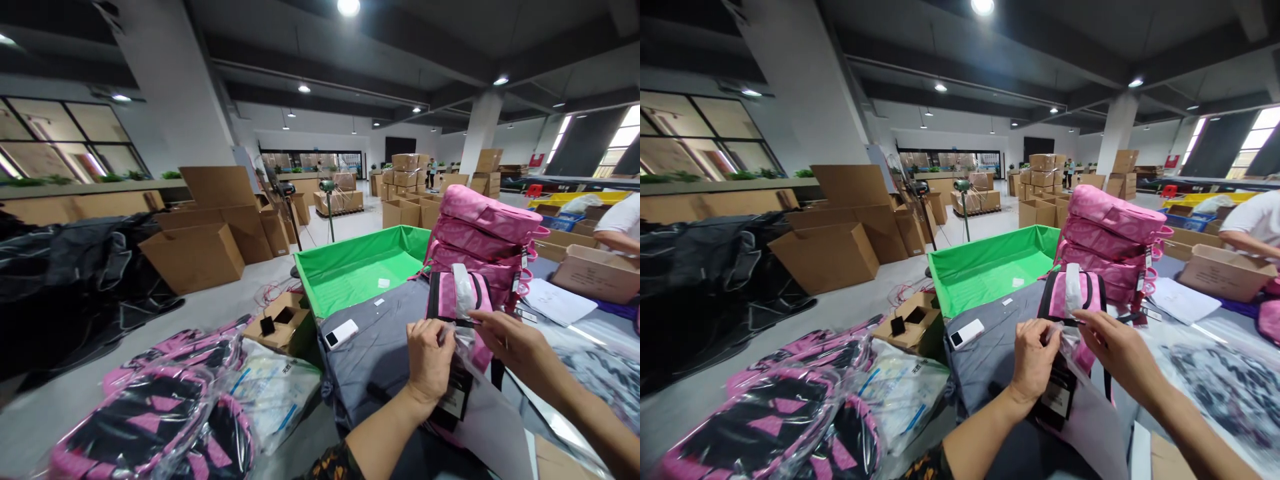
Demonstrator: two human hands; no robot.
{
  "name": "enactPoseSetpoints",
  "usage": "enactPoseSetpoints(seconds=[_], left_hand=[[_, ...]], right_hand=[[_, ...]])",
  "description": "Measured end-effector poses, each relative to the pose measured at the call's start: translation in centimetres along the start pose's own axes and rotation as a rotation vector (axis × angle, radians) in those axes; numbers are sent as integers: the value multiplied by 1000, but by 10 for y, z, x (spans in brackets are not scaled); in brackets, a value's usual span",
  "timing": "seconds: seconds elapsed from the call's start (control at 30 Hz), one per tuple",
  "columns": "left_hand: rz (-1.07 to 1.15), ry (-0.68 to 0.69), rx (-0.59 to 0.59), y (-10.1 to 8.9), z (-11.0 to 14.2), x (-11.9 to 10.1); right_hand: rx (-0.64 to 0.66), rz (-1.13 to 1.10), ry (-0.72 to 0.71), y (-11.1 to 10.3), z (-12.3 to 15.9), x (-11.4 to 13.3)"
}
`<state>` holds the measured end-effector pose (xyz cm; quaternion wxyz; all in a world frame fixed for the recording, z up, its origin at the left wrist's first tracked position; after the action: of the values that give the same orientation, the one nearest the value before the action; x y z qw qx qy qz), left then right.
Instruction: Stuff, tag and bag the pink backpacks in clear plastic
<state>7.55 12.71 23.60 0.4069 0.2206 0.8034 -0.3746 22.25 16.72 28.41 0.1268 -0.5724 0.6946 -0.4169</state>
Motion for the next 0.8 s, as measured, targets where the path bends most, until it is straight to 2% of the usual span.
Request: enactPoseSetpoints(seconds=[0.03, 0.1, 0.13, 0.2, 0.37, 0.5, 0.67, 0.73, 0.8], left_hand=[[4, 14, -14, -1, 0, -1], [10, 25, -39, -3, -1, -1], [13, 24, -52, -3, -2, 0], [25, 25, -85, -5, -3, 0], [4, 110, -230, -12, -4, -8], [-135, 274, -292, -13, 3, -25], [-315, 421, -301, -12, 13, -44], [-367, 468, -304, -13, 18, -50], [-412, 504, -294, -11, 25, -53]], right_hand=[[-8, 151, -175, -8, -1, 10], [86, 350, -442, -8, -1, 20], [153, 393, -518, -3, -2, 20], [230, 421, -575, 5, -7, 13], [296, 359, -633, 27, -20, -1], [323, 218, -508, 39, -25, -21], [233, 46, -321, 38, -28, -38], [206, 39, -315, 40, -27, -36], [169, 67, -383, 41, -24, -27]])
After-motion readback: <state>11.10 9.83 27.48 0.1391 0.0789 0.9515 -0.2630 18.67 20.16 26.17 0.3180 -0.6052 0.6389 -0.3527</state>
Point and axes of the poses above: each hand's wrist, its own z-axis away from the middle knuckle, its own y-axis out of the palm, x = y × z, the point moved 9 cm from there along -z, towards the middle knuckle, and after that the axes turned 10 degrees about -y, right-handed, at the moved point
